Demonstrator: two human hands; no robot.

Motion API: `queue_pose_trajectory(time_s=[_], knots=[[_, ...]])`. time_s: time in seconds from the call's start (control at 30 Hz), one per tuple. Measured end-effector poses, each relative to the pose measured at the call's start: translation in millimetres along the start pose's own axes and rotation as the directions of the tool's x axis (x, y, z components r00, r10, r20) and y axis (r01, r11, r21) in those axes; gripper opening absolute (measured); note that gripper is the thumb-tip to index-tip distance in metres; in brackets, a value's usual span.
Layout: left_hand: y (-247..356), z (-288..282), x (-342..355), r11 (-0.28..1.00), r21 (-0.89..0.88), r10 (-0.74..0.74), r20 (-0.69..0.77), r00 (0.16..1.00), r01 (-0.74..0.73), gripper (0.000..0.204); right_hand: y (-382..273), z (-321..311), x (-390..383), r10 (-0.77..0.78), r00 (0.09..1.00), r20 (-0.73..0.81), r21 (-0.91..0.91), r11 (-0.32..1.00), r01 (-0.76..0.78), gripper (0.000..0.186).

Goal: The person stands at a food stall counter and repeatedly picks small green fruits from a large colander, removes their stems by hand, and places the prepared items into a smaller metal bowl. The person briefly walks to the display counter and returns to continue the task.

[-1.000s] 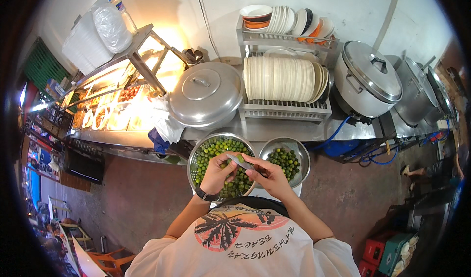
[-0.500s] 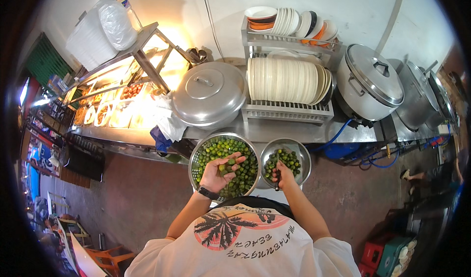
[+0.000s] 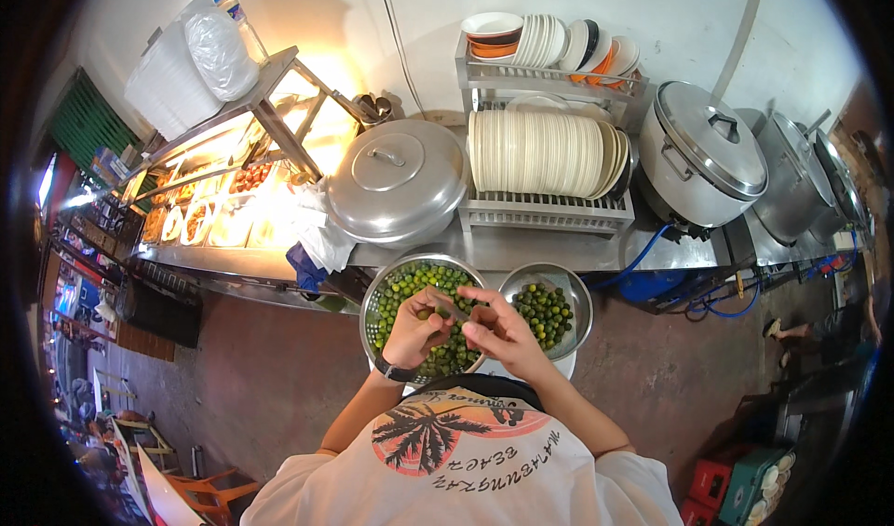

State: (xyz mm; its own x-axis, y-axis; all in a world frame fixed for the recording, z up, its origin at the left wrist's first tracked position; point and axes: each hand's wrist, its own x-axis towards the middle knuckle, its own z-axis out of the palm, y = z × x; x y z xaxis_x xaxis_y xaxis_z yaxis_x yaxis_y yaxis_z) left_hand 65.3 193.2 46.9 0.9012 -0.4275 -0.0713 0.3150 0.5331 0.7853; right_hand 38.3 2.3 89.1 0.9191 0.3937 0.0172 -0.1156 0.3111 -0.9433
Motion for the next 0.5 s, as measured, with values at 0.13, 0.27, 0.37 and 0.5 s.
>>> queue_pose_trajectory(time_s=[0.13,0.27,0.37,0.5], knots=[[6.1,8.3,0.2,0.994,0.064,0.089,0.027,0.996,-0.091,0.032,-3.6,5.1,-1.8,0.031,0.996,0.083,-0.047,0.999,-0.027,0.045],[10.7,9.2,-2.2,0.989,0.097,0.109,0.030,0.994,-0.112,0.030,-1.7,6.5,-1.0,0.007,0.995,0.095,-0.096,0.995,0.002,0.045],[12.8,6.3,-3.2,0.979,0.160,0.120,0.043,0.992,-0.125,0.030,-0.9,6.6,-0.5,-0.037,0.995,0.095,-0.186,0.981,0.054,0.043],[14.1,5.1,-5.4,0.975,0.177,0.126,0.039,0.991,-0.131,0.031,-5.7,6.1,-2.6,-0.011,0.995,0.095,-0.204,0.978,0.031,0.042]])
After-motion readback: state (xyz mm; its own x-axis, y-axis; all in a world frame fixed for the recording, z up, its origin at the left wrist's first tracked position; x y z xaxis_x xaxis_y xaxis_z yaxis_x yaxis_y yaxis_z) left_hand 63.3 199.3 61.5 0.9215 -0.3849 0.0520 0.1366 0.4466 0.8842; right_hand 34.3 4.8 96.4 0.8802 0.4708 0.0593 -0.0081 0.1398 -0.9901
